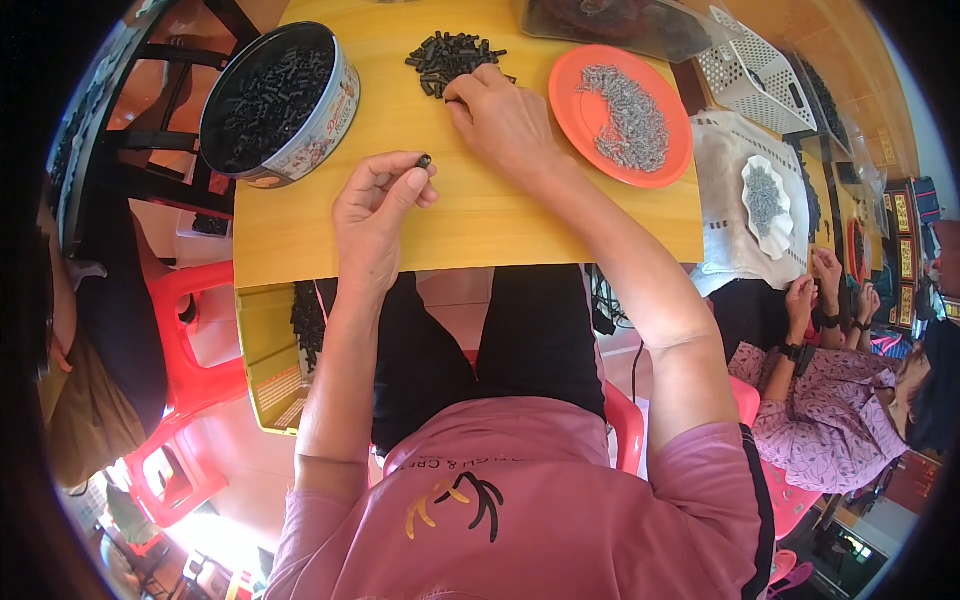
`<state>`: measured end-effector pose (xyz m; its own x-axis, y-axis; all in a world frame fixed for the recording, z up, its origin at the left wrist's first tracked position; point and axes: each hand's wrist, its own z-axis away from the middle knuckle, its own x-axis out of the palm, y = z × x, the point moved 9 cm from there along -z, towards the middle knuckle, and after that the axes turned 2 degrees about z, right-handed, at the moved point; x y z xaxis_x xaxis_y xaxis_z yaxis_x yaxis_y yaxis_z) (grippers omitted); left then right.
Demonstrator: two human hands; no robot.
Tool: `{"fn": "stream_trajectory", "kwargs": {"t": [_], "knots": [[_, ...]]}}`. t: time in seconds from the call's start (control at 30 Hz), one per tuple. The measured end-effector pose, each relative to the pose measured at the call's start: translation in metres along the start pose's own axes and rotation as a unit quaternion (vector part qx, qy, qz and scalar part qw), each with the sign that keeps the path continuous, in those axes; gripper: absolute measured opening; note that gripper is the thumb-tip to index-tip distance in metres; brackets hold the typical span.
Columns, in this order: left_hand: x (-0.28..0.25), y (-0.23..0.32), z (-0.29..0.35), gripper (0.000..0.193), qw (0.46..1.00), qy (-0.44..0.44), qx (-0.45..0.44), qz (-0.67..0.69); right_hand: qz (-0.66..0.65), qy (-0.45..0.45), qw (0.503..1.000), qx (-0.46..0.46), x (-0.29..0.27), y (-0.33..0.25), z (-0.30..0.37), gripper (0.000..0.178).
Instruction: The person assembles small plastic components by inserting metal pins into plastic pieces by hand, then scoops additional plastic pieces from a container onto the table and fits them together.
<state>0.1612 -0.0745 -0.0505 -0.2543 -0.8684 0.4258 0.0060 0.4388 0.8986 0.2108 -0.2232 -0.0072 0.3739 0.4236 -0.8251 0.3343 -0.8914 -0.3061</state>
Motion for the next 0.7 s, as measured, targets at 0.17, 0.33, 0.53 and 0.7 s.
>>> {"fn": "stream_trajectory", "kwargs": {"t": [0.17,0.33,0.53,0.7], "knots": [[-0.0009,-0.0005,0.0006,0.018,1.000,0.004,-0.006,0.001,-0.039,-0.022,0.999,0.018,-0.0013,0.0020,0.0074,0.012],[-0.0007,0.0006,0.0006,0.018,1.000,0.004,-0.004,0.002,-0.033,-0.001,0.999,-0.018,-0.0060,-0.0043,0.0091,0.015],[0.0004,0.0013,0.0001,0.016,1.000,0.006,0.009,0.010,-0.013,-0.021,0.999,-0.020,-0.0021,-0.0009,0.0095,0.020],[0.0010,0.0027,0.0002,0.017,1.000,0.005,0.013,0.005,-0.042,-0.006,0.999,-0.002,-0.0031,0.0003,0.0077,0.019]]}}
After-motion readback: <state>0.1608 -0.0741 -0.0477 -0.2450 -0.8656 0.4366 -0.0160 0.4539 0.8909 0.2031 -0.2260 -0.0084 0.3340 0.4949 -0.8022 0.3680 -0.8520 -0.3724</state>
